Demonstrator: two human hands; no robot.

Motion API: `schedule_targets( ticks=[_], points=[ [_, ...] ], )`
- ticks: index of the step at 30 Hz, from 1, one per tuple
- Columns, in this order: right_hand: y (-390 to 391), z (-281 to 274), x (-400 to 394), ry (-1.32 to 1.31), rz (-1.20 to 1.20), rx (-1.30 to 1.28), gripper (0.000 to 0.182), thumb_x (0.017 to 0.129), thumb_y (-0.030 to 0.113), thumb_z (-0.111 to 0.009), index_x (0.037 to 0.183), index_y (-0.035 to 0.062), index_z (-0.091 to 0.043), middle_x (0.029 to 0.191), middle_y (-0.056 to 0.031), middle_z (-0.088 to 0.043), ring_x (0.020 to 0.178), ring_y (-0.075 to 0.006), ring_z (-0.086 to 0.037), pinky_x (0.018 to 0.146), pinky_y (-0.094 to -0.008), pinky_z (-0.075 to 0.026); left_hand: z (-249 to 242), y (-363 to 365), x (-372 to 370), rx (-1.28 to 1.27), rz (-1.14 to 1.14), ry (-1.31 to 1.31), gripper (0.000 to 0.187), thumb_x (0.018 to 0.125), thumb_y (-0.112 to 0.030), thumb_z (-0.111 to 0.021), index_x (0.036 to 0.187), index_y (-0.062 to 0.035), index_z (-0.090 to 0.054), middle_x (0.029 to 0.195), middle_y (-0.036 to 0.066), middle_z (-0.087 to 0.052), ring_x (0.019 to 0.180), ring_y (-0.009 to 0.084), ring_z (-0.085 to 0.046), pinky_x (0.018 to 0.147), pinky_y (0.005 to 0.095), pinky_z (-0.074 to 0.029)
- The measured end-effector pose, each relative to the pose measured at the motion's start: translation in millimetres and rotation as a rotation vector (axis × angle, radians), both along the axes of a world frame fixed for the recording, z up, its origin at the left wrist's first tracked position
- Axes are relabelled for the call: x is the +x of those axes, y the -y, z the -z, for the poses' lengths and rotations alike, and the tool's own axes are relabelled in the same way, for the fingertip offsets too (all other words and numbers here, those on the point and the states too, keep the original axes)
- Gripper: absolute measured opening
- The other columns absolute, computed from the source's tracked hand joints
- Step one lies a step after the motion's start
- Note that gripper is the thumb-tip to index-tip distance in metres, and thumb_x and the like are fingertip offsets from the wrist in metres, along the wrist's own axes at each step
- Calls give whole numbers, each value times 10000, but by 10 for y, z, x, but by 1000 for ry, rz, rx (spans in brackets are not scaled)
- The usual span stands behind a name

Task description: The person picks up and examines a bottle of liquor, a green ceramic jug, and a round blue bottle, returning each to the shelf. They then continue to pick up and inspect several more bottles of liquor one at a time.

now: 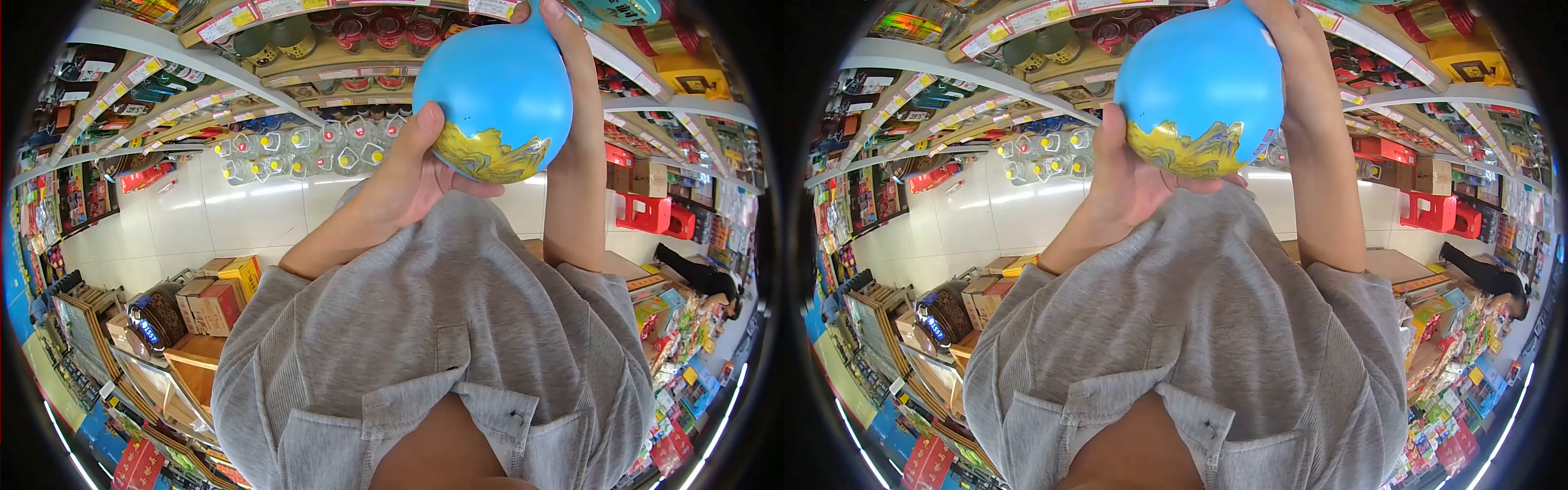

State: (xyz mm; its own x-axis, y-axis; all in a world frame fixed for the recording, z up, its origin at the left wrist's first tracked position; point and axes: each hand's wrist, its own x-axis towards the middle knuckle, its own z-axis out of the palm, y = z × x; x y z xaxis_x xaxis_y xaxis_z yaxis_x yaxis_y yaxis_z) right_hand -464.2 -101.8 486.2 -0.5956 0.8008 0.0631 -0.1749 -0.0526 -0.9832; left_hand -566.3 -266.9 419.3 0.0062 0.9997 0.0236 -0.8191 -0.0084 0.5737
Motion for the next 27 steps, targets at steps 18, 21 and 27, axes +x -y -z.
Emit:
schedule_targets(
  ticks=[18, 21, 27],
  points=[
    [133, -55, 41, -35, -16, -74, 364, 1099, 374, -575, 851, 110, -609, 704, 19, -570, 625, -67, -543, 593, -239, -445, 2, 99, 6, -47, 28, -83, 1012, 878, -723, -732, 1567, -67, -383, 1437, 139, -619, 1246, 273, -685, 879, 465, -666],
    [177, -121, 47, -18, -22, -150, 347, 1095, 366, -591, 862, 112, -630, 712, 20, -591, 637, -73, -571, 602, -238, -460, 64, 83, 8, -34, 46, -123, 1061, 831, -713, -790, 1559, -56, -387, 1425, 142, -623, 1227, 262, -692, 858, 445, -668],
    [109, 45, 139, -51, -25, -281, 277, 1060, 358, -668, 935, 111, -672, 753, 16, -635, 659, -89, -608, 626, -236, -485, 127, 38, -24, -50, 90, -193, 1109, 744, -527, -948, 1549, -14, -382, 1395, 149, -622, 1228, 244, -674, 885, 429, -644]
  ],
)
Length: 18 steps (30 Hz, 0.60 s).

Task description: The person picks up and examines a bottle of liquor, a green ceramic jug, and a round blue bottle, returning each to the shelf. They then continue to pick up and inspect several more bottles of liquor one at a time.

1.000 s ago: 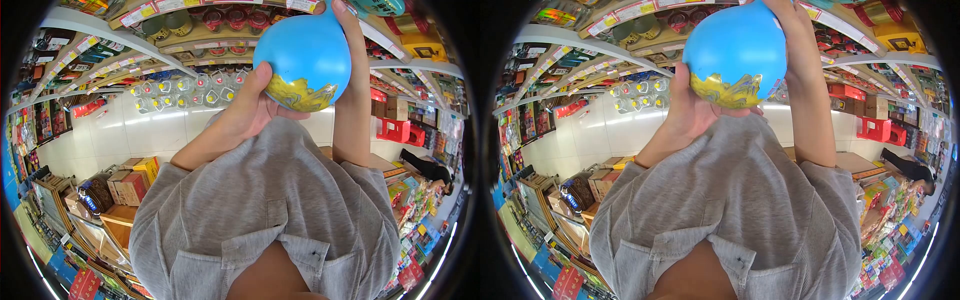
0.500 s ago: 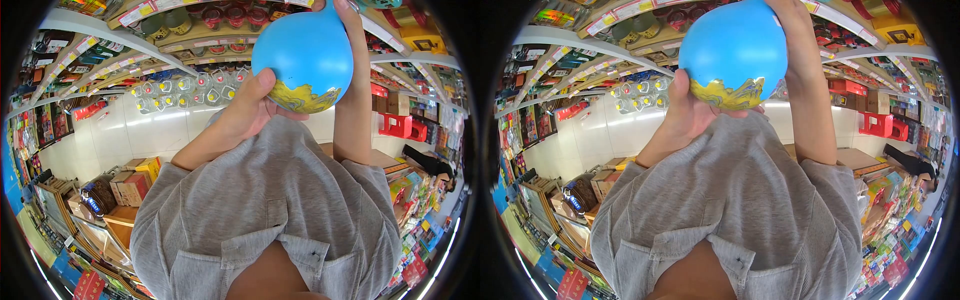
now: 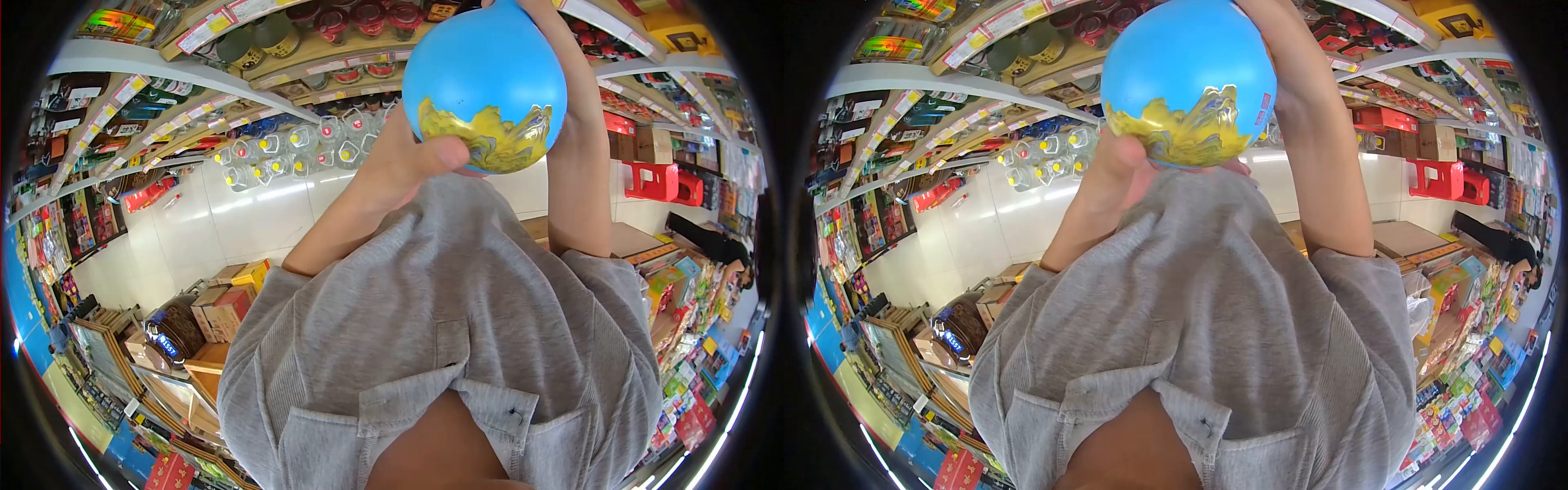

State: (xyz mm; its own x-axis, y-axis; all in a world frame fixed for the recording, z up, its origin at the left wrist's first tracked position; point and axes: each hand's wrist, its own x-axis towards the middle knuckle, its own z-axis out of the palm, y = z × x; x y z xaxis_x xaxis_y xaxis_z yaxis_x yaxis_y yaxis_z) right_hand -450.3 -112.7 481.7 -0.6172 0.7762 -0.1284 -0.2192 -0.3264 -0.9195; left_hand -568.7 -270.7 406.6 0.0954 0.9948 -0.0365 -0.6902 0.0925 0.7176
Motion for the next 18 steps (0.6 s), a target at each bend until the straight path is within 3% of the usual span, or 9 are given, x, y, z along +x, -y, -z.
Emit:
schedule_targets(
  ticks=[2, 5, 8, 11, 13, 15, 18],
  points=[
    [-32, 58, 57, -37, -27, -61, 257, 1046, 358, -691, 976, 111, -679, 789, 5, -652, 688, -88, -618, 647, -244, -497, -3, -11, 19, 1, -24, -37, 1137, 696, -428, -1000, 1549, -10, -375, 1413, 150, -598, 1269, 252, -639, 965, 432, -600],
    [269, -149, 0, 60, 236, -55, 300, 1036, 412, -685, 1020, 112, -675, 836, 6, -646, 740, -63, -612, 680, -243, -501, 23, -25, 73, 38, -133, -137, 1204, 619, -325, -1047, 1555, -17, -355, 1453, 147, -544, 1341, 269, -570, 1089, 436, -510],
    [129, 23, 138, 43, 98, 114, 433, 989, 454, -701, 1140, 49, -673, 934, -87, -712, 847, -181, -693, 773, -323, -553, 33, -70, 138, 161, -346, -337, 1266, 568, -313, -1061, 1562, -29, -330, 1471, 146, -499, 1383, 280, -520, 1144, 437, -454],
    [-16, 200, 245, 93, 2, 218, 489, 1010, 501, -646, 1168, 39, -675, 1024, -83, -727, 882, -128, -695, 759, -288, -561, 36, -149, 122, 336, -599, -639, 1294, 526, -346, -1073, 1552, -33, -351, 1477, 157, -471, 1389, 288, -505, 1136, 451, -466],
    [-87, 227, 267, 95, -83, 178, 534, 1012, 508, -646, 1233, 22, -667, 1143, -127, -731, 964, -174, -718, 854, -311, -584, 47, -184, 125, 382, -711, -742, 1282, 486, -382, -1088, 1523, -26, -424, 1494, 173, -447, 1397, 300, -496, 1127, 460, -479],
    [-52, 203, 257, 96, -140, 99, 615, 1000, 507, -677, 1319, -19, -659, 1281, -175, -725, 1054, -208, -725, 930, -334, -589, -35, -156, 79, 402, -799, -1022, 1240, 486, -382, -1086, 1497, -36, -456, 1475, 175, -460, 1393, 310, -487, 1118, 466, -478],
    [47, 215, 181, -4, -130, -48, 524, 1033, 466, -639, 1276, 2, -672, 1195, -176, -746, 1069, -236, -730, 945, -346, -594, -6, -180, 89, 467, -899, -1282, 1196, 488, -382, -1081, 1477, -62, -490, 1467, 176, -454, 1396, 325, -465, 1112, 472, -470]
  ],
)
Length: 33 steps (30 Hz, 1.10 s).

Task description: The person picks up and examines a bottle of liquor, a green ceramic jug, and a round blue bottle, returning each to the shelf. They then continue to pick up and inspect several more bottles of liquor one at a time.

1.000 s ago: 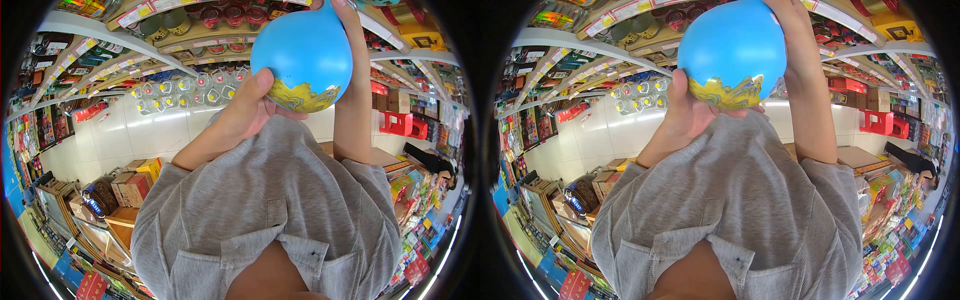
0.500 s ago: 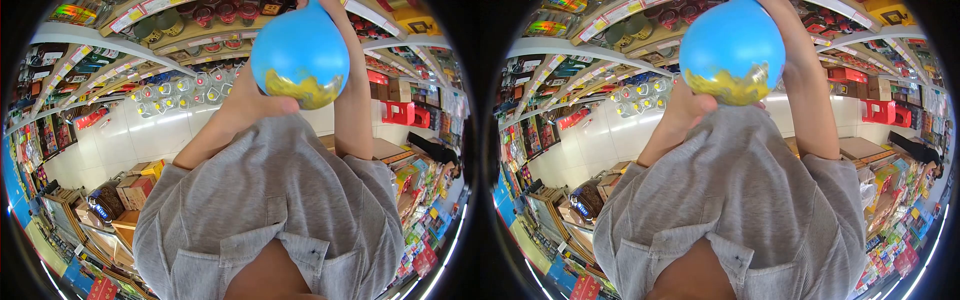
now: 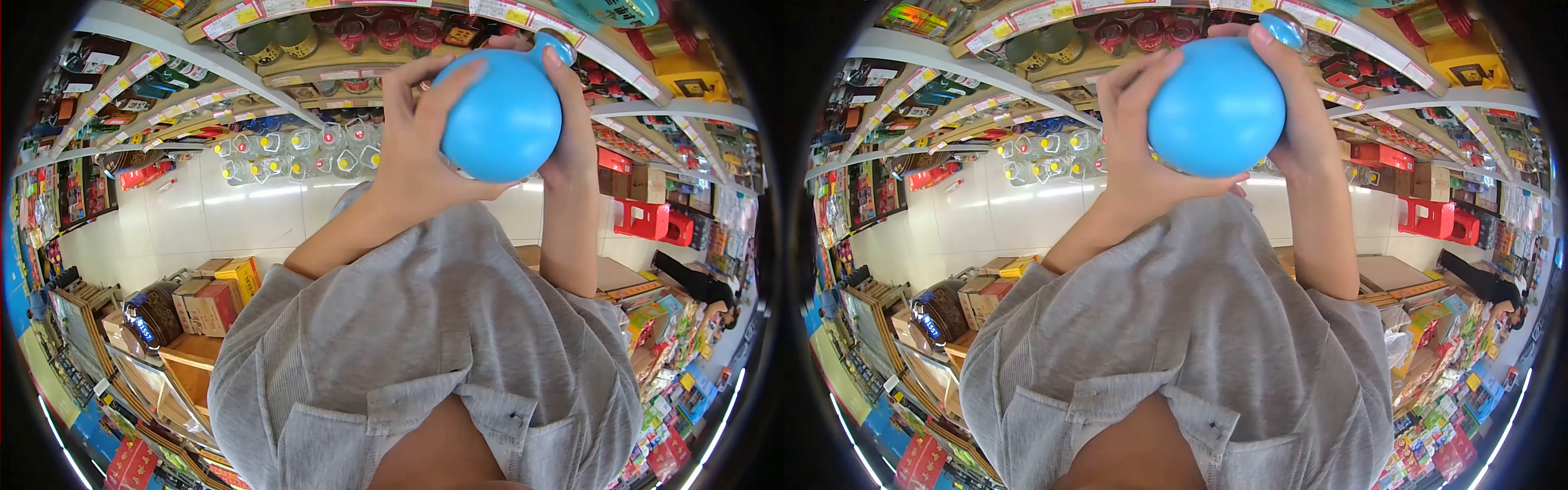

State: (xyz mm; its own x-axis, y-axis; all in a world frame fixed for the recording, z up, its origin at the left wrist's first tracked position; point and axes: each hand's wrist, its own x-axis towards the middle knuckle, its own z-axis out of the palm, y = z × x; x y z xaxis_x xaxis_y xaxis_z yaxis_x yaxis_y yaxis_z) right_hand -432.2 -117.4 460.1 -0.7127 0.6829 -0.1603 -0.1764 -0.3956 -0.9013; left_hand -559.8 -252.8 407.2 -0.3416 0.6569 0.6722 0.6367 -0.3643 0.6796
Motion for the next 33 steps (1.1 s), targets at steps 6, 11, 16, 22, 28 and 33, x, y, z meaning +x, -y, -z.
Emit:
schedule_targets(
  ticks=[6, 11, 16, 22, 28, 33],
  points=[
    [-74, 77, -30, -168, 52, -156, 432, 1024, 419, -614, 1150, 15, -699, 1160, -212, -738, 1119, -316, -729, 997, -443, -592, 112, -106, 33, 92, 151, 189, 1231, 588, -440, -1036, 1570, -115, -371, 1535, 193, -388, 1404, 346, -451, 1095, 506, -473],
    [-160, 174, -15, -391, -73, 20, 360, 1019, 419, -575, 1108, 78, -649, 1195, -149, -716, 1218, -409, -647, 1077, -563, -519, -24, -76, 68, -77, 533, 1221, 1149, 795, -615, -873, 1598, -56, -270, 1583, 176, -352, 1446, 330, -434, 1117, 489, -476],
    [-203, 176, -58, -573, -165, 47, 407, 975, 452, -600, 1113, 72, -647, 1166, -137, -711, 1259, -433, -618, 1106, -574, -495, -150, 54, 119, -290, 937, 1646, 1089, 881, -584, -820, 1625, -26, -253, 1558, 154, -437, 1420, 280, -497, 1136, 456, -480],
    [-200, 88, -4, -355, -138, 105, 572, 969, 512, -568, 1226, 7, -648, 1240, -203, -708, 1283, -423, -617, 1123, -554, -492, -109, 65, 109, -319, 736, 1448, 1086, 832, -383, -920, 1627, -40, -265, 1535, 143, -471, 1401, 251, -512, 1137, 414, -471],
    [-112, 92, -21, -291, -59, -97, 577, 1015, 461, -537, 1291, -37, -630, 1309, -266, -688, 1293, -401, -643, 1108, -510, -534, -151, -42, 49, -141, 478, 830, 1222, 601, -222, -1059, 1542, -31, -303, 1485, 161, -483, 1402, 265, -498, 1157, 426, -444],
    [-113, 175, -31, -378, -84, -162, 540, 1029, 418, -518, 1302, -36, -624, 1314, -274, -686, 1302, -413, -636, 1119, -511, -526, -116, -7, 83, -134, 423, 762, 1251, 576, -269, -1067, 1538, -36, -303, 1477, 176, -485, 1399, 270, -504, 1163, 430, -437]
  ],
)
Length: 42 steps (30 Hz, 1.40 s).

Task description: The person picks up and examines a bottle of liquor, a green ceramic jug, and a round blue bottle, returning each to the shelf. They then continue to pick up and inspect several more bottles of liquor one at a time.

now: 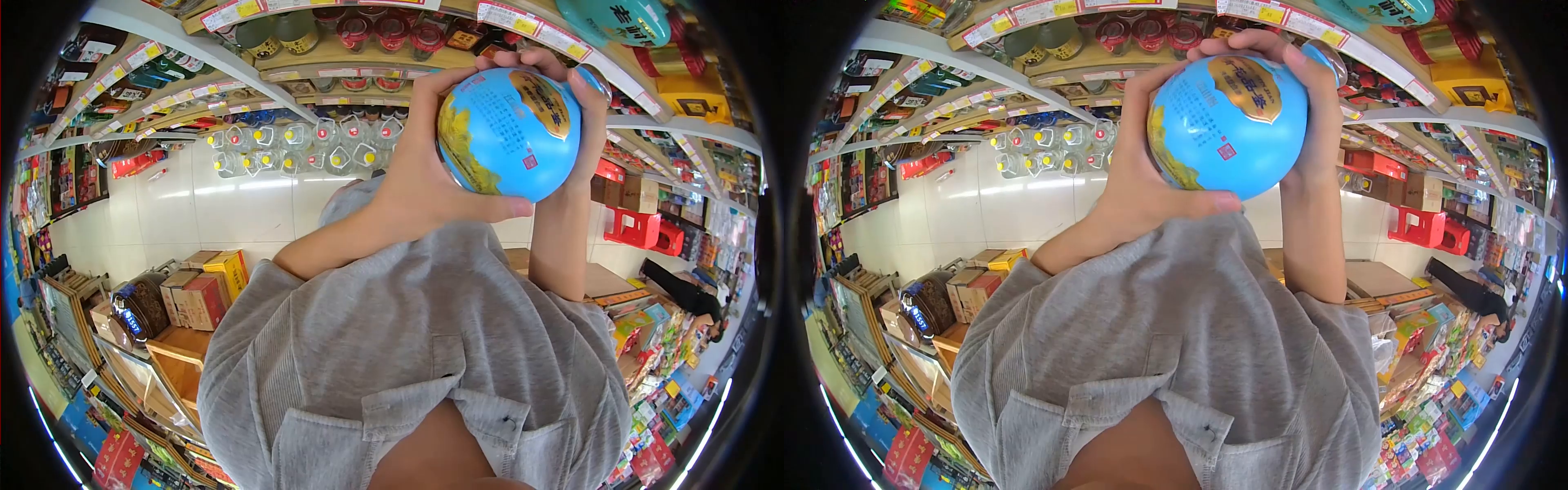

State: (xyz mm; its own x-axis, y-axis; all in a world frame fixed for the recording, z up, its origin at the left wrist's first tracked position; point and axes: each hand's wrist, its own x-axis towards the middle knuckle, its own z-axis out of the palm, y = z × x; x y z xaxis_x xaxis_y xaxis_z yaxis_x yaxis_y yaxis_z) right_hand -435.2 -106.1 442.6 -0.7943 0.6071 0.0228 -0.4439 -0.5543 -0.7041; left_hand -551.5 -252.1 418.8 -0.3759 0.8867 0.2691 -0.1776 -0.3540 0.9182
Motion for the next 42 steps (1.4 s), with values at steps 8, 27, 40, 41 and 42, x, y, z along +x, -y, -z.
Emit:
schedule_targets(
  ticks=[8, 27, 40, 41, 42],
  points=[
    [-3, -43, 13, 43, -32, -6, 573, 1028, 430, -508, 1317, -53, -615, 1325, -286, -684, 1245, -361, -676, 1089, -451, -547, 1, -2, 14, 45, -75, -93, 1261, 548, -278, -1072, 1525, -27, -316, 1482, 183, -482, 1400, 276, -509, 1161, 428, -448],
    [78, -31, 35, 113, 8, 41, 544, 1028, 440, -530, 1306, -21, -613, 1287, -227, -692, 1212, -342, -684, 1040, -445, -573, 97, 50, 37, 135, -112, -159, 1265, 532, -253, -1079, 1512, -38, -308, 1501, 180, -473, 1398, 279, -514, 1160, 443, -454],
    [208, -219, -55, 226, 17, 356, 815, 885, 551, -710, 1434, -18, -511, 1440, -285, -581, 1322, -355, -629, 1109, -465, -538, 219, 22, -31, 184, -311, -321, 1409, 509, -407, -1087, 1539, -22, -206, 1482, 239, -425, 1370, 334, -534, 1166, 480, -462],
    [230, -226, -63, 244, 32, 388, 853, 867, 559, -729, 1451, -19, -499, 1442, -279, -581, 1327, -350, -627, 1111, -460, -536, 225, 17, -44, 199, -331, -327, 1408, 492, -386, -1093, 1543, -26, -227, 1482, 220, -416, 1374, 325, -520, 1158, 470, -455],
    [254, -239, -71, 260, 48, 421, 893, 849, 568, -749, 1468, -21, -487, 1445, -274, -581, 1331, -345, -624, 1113, -455, -535, 235, 9, -57, 215, -350, -334, 1408, 475, -364, -1099, 1547, -30, -248, 1481, 201, -407, 1378, 315, -505, 1151, 460, -447]
  ],
)
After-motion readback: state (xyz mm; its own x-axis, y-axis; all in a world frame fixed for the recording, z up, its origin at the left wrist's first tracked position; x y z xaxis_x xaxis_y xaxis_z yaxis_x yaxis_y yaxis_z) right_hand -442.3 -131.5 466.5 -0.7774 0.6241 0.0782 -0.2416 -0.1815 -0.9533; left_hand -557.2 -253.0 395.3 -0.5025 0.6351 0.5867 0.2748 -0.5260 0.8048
